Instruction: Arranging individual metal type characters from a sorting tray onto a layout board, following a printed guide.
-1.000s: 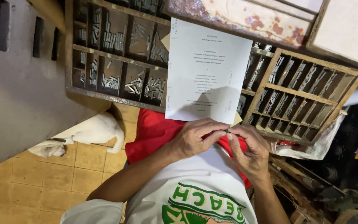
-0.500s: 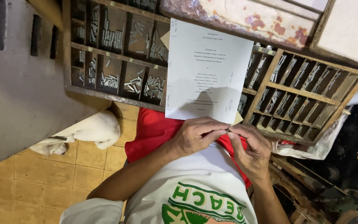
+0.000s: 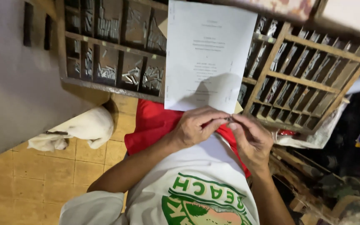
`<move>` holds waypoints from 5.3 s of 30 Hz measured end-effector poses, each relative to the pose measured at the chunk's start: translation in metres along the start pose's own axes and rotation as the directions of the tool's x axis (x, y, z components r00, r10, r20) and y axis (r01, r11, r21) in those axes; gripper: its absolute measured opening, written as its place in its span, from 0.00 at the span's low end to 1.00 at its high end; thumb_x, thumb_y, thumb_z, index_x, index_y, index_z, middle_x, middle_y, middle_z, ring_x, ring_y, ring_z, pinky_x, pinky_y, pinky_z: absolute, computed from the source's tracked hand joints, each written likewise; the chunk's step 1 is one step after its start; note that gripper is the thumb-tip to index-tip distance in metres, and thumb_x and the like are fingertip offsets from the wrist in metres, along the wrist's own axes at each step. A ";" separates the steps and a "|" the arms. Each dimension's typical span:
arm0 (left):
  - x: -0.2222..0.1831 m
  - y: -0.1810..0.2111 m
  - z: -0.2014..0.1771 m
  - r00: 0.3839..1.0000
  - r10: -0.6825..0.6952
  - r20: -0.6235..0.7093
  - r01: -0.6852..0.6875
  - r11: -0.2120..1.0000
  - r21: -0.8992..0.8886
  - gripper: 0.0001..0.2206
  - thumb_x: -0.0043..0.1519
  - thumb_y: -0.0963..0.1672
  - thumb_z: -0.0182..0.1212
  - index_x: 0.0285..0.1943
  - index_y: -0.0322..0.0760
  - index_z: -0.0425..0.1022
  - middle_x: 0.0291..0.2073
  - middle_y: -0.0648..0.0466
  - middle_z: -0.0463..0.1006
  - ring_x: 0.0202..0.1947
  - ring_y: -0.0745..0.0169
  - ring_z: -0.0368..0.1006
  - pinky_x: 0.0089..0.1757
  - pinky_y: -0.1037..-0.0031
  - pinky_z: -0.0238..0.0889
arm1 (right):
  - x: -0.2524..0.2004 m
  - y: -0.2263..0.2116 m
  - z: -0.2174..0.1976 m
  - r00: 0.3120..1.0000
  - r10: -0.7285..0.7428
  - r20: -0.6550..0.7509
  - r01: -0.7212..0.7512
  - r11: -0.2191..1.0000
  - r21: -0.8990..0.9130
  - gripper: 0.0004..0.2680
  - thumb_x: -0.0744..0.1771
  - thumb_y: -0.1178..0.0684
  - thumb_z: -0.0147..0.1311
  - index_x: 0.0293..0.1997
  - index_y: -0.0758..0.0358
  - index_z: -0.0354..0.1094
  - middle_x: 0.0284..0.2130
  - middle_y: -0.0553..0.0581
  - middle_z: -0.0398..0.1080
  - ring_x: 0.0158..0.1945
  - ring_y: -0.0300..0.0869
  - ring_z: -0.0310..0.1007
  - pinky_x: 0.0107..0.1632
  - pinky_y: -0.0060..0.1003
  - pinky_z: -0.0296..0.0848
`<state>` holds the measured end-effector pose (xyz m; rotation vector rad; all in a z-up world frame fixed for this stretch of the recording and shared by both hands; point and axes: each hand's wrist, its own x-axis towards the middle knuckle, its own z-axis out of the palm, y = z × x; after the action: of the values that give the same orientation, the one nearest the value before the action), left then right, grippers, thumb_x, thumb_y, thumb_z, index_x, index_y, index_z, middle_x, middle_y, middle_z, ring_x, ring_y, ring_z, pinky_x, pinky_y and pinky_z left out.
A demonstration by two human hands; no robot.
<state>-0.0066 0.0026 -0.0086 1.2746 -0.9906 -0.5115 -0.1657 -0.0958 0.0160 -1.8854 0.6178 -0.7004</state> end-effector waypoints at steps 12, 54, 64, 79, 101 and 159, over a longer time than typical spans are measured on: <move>0.006 0.013 -0.004 0.990 -0.140 -0.018 0.132 0.967 -0.218 0.05 0.64 0.41 0.67 0.45 0.34 0.81 0.30 0.48 0.82 0.32 0.57 0.80 0.35 0.70 0.74 | 0.007 -0.026 0.007 0.992 0.106 -0.076 -0.093 0.983 0.157 0.05 0.67 0.68 0.57 0.46 0.82 0.72 0.35 0.70 0.75 0.39 0.47 0.80 0.42 0.42 0.82; -0.026 -0.015 0.006 0.996 -0.060 0.069 0.064 0.997 -0.053 0.06 0.64 0.41 0.66 0.49 0.38 0.83 0.37 0.45 0.85 0.37 0.44 0.82 0.38 0.62 0.75 | -0.006 -0.018 0.002 0.998 -0.051 -0.036 0.052 0.998 0.036 0.03 0.66 0.68 0.61 0.42 0.77 0.76 0.34 0.70 0.76 0.40 0.51 0.78 0.41 0.43 0.78; 0.014 0.023 -0.024 0.868 0.368 0.334 -0.470 0.824 0.316 0.07 0.69 0.36 0.50 0.48 0.26 0.75 0.38 0.43 0.77 0.38 0.44 0.73 0.45 0.59 0.67 | 0.025 -0.024 -0.003 0.990 0.143 0.010 -0.139 0.973 -0.185 0.05 0.63 0.59 0.61 0.37 0.60 0.83 0.34 0.54 0.84 0.37 0.38 0.83 0.44 0.31 0.80; 0.030 0.037 -0.068 0.905 0.341 0.255 -0.422 0.800 0.427 0.11 0.64 0.35 0.63 0.55 0.27 0.74 0.43 0.40 0.82 0.40 0.44 0.81 0.46 0.59 0.79 | 0.140 -0.188 -0.030 0.961 -0.140 0.236 0.252 0.795 -0.552 0.09 0.63 0.61 0.63 0.46 0.61 0.77 0.42 0.57 0.83 0.44 0.42 0.87 0.48 0.28 0.88; 0.035 0.063 -0.097 0.942 0.313 -0.122 -0.294 0.944 0.148 0.09 0.61 0.38 0.66 0.50 0.30 0.80 0.40 0.44 0.85 0.39 0.56 0.84 0.41 0.73 0.81 | 0.331 -0.243 0.014 0.944 0.125 0.306 0.138 0.691 -0.709 0.06 0.70 0.60 0.59 0.51 0.60 0.76 0.49 0.58 0.78 0.39 0.42 0.80 0.38 0.31 0.81; -0.011 0.037 -0.054 0.959 0.086 0.270 -0.222 0.821 0.526 0.08 0.66 0.39 0.54 0.53 0.35 0.75 0.31 0.49 0.75 0.32 0.52 0.75 0.31 0.69 0.71 | 0.036 -0.070 0.032 0.984 0.139 0.113 -0.102 0.954 -0.282 0.02 0.63 0.59 0.66 0.37 0.60 0.80 0.25 0.56 0.77 0.29 0.47 0.78 0.38 0.37 0.76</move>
<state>0.0254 0.0505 0.0237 1.6514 -1.5058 -0.2505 -0.1098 -0.0743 0.0765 -2.1090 0.7701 -0.4226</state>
